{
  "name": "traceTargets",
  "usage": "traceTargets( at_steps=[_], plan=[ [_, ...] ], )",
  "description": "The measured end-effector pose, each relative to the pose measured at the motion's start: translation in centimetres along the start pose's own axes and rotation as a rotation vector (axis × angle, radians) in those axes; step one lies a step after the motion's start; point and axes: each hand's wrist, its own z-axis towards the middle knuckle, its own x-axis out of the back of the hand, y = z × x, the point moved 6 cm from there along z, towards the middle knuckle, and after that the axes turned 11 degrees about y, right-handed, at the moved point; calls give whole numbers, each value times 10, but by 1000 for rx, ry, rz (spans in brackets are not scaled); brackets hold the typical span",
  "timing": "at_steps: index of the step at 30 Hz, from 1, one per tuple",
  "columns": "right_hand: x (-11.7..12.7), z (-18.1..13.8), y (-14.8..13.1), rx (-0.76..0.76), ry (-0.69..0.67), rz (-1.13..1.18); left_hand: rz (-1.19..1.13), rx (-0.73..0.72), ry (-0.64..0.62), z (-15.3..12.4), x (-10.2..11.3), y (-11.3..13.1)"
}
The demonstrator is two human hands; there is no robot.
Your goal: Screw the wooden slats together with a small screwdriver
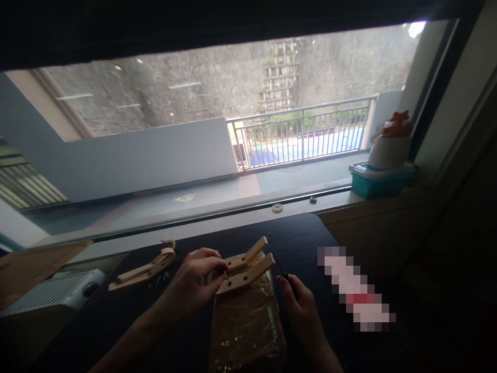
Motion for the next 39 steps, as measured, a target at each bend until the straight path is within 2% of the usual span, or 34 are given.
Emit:
traceTargets(
  at_steps=[6,10,21,26,30,34,39],
  plan=[
    [-1,0,-4,12,-35,15,135,-104,-65,3,-11,7],
    [-1,0,-4,27,-31,19,168,-121,-106,3,-17,4],
    [-2,0,-3,16,-44,3,202,-223,-132,-1,-26,3],
    [-1,0,-3,17,-42,1,144,-283,-87,-6,-29,1],
    [-1,0,-4,30,-48,5,75,-238,-14,-6,-27,-2],
    [-1,-1,-4,19,-53,2,28,-172,-25,-2,-26,-2],
    [-1,-1,-4,16,-54,-11,56,-212,-20,-2,-27,1]
  ],
)
